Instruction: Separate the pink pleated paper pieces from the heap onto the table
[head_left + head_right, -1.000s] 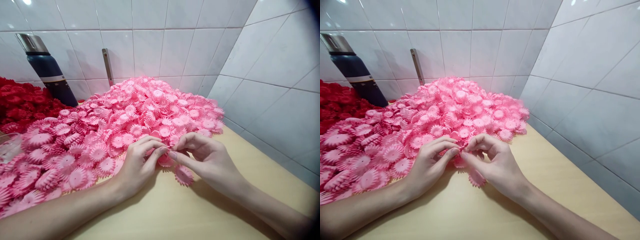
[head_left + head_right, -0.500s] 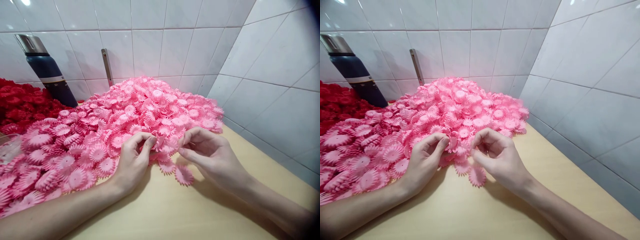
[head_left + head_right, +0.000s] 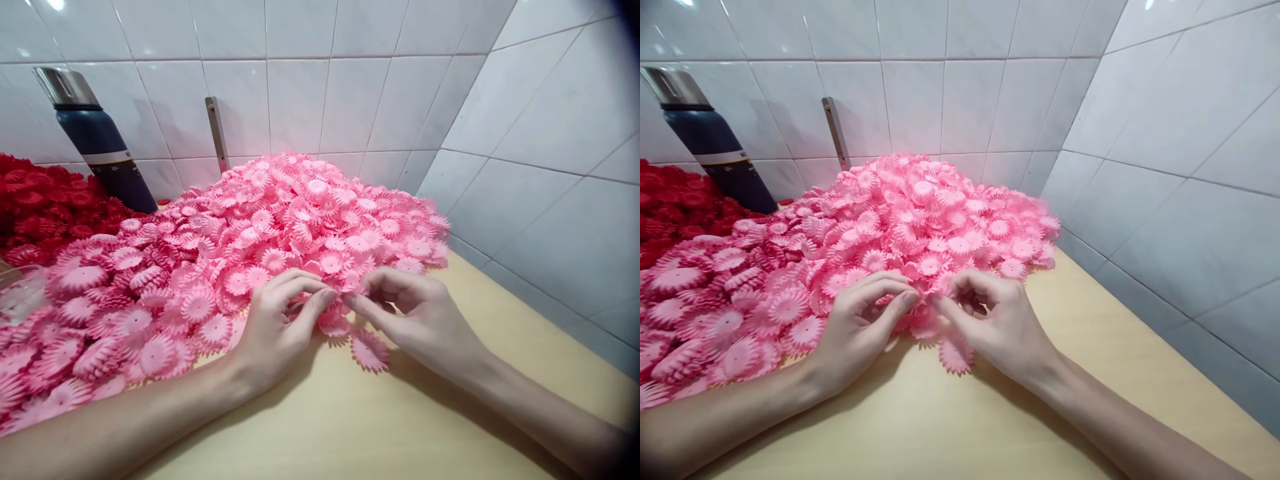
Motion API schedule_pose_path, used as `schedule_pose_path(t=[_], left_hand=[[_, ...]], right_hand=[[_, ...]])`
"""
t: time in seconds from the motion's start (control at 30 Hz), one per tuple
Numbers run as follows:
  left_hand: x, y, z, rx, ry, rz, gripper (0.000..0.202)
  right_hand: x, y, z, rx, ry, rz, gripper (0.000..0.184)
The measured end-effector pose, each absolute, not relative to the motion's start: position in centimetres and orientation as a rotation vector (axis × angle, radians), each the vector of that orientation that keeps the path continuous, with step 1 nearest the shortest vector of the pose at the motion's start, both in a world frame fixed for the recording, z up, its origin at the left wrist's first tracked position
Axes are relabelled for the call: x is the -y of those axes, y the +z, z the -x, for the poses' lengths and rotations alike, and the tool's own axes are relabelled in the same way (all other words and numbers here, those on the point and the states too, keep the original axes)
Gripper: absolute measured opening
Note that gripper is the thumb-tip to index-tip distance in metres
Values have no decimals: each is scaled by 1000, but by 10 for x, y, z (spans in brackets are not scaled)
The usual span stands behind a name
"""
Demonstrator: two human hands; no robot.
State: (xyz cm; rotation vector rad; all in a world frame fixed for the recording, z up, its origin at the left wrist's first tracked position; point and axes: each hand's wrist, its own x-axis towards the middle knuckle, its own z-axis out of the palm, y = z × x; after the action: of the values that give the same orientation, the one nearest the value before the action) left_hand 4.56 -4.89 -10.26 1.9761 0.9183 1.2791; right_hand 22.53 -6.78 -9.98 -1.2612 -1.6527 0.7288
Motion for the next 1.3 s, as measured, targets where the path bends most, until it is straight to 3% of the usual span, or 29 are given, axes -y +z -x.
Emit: schedule_pose_path(t=[0.23,0.33,0.43,0.57,0.8,1.3], left_hand=[[43,-105,-45,-1072,1192,-1665,20],[37,-108,-43,-1147,1274,-1532,24],[36,-106,-43,-1128,1268,-1626,20],[41,-102,-45,-1103,1257,-1766,18],[46,-102,-45,-993,1243,-1925,15],[46,-101,-45,-914,1189,-1995,14]], right_hand=[[80,-83,-218,1462,1215,1212,24],[76,-82,-226,1496,1123,1163,28],[69,-83,-231,1539,900,1189,19],[68,-85,-228,1536,706,1284,24],[80,-88,-214,1611,1131,1205,16],[80,-90,-213,1555,1129,1241,14]])
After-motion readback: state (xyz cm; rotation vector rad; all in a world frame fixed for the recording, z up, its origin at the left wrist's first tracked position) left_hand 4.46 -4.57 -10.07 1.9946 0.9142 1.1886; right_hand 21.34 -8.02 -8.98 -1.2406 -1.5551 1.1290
